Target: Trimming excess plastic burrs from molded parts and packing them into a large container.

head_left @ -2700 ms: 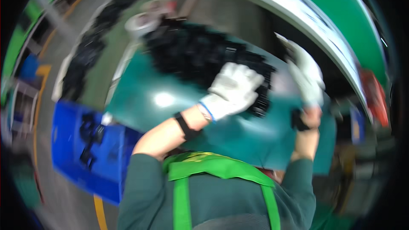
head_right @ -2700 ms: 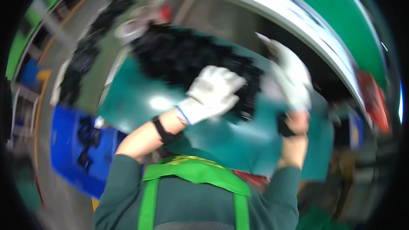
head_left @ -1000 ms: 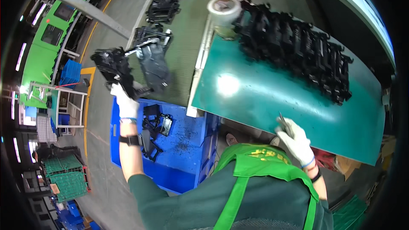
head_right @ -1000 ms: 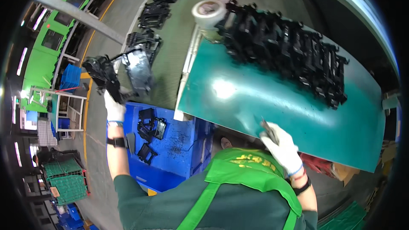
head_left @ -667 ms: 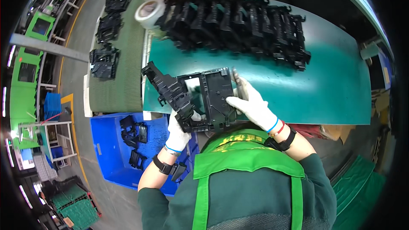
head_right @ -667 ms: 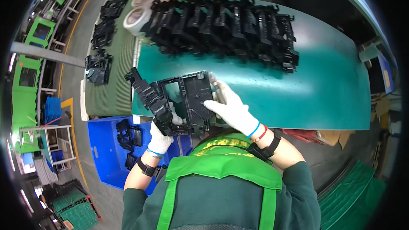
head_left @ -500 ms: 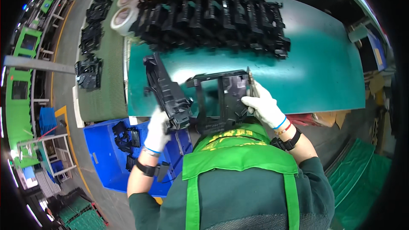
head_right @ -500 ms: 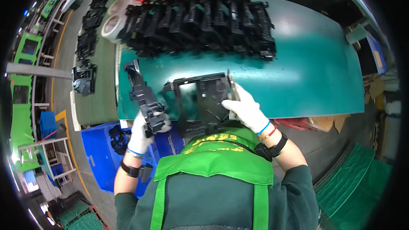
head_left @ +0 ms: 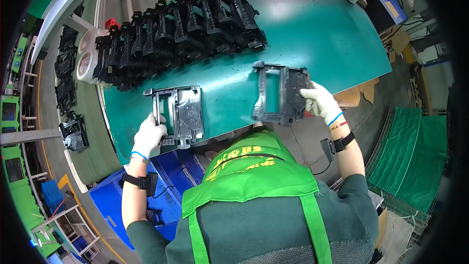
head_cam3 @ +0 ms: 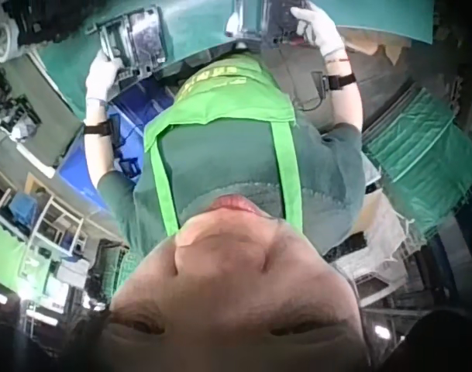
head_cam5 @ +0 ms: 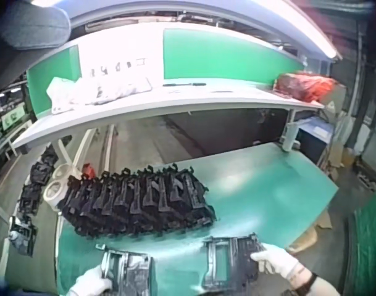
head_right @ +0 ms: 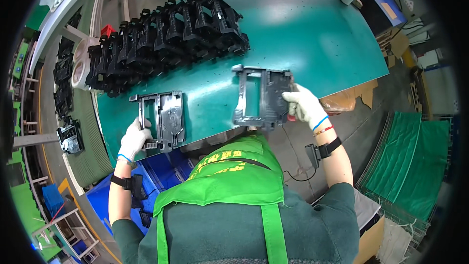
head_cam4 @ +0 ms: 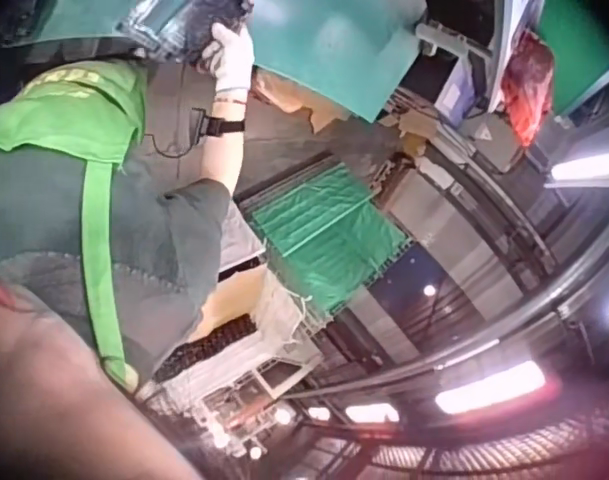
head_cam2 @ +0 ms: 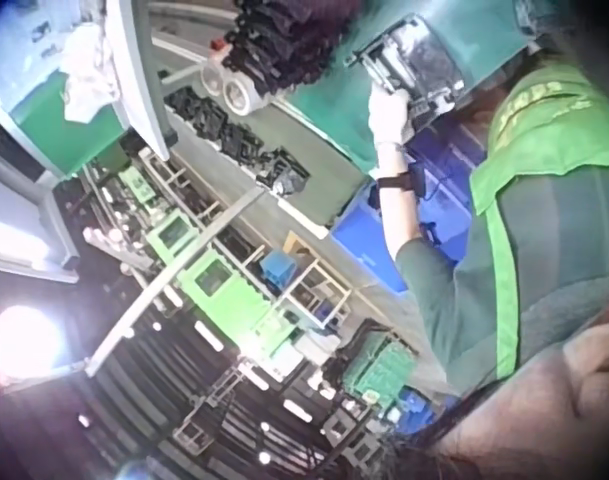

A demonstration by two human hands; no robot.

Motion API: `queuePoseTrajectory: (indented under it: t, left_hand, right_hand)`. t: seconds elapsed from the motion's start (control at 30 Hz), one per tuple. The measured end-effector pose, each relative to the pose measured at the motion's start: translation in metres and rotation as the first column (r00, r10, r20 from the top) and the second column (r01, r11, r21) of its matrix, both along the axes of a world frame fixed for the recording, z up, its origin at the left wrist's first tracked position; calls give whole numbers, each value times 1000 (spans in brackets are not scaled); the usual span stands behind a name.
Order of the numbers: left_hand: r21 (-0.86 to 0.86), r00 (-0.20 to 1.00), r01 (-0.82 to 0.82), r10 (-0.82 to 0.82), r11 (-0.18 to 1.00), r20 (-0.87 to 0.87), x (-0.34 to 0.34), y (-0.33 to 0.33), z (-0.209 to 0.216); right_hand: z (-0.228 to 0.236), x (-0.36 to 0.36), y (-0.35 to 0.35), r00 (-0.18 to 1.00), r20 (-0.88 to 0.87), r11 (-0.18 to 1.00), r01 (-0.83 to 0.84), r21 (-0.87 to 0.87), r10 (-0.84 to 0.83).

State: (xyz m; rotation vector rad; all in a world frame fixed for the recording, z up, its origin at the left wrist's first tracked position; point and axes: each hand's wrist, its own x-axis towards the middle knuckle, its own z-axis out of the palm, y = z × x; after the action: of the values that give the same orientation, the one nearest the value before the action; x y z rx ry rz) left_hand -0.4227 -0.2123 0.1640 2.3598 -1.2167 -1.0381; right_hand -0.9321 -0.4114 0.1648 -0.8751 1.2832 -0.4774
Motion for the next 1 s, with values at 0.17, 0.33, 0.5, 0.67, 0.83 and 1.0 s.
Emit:
queuePoseTrajectory:
  t: [0.17,0.33,0.5,0.67,0.83,1.0]
  left_hand:
    - [-92,931,76,-38,993,363,-18,-16,17]
    - [-102,961,31,-1,994,278,-21,-18,24]
    - [-148,964,14,26,989,264,-18,-7,21]
    - [-110,960,26,6,994,279,-13,-9,21]
    - [-45,969,-40,50,998,241,-14,-12,23]
    - [-139,972,-69,98,988,213,-9,-7,6]
  right_hand:
    - [-19,-56,-35,966,-101,937,200,-285,-237]
    - [-16,-35,-37,721,-379,245,-290,-925,-580]
    - [67,111,31,660,-739,120,-752,-649,137]
    - [40,197,38,416,-873,-191,-864,-467,254]
    - [17,243,17,300,-936,-506,-788,-352,185]
    - [16,260,10,215,-967,-581,-774,-252,133]
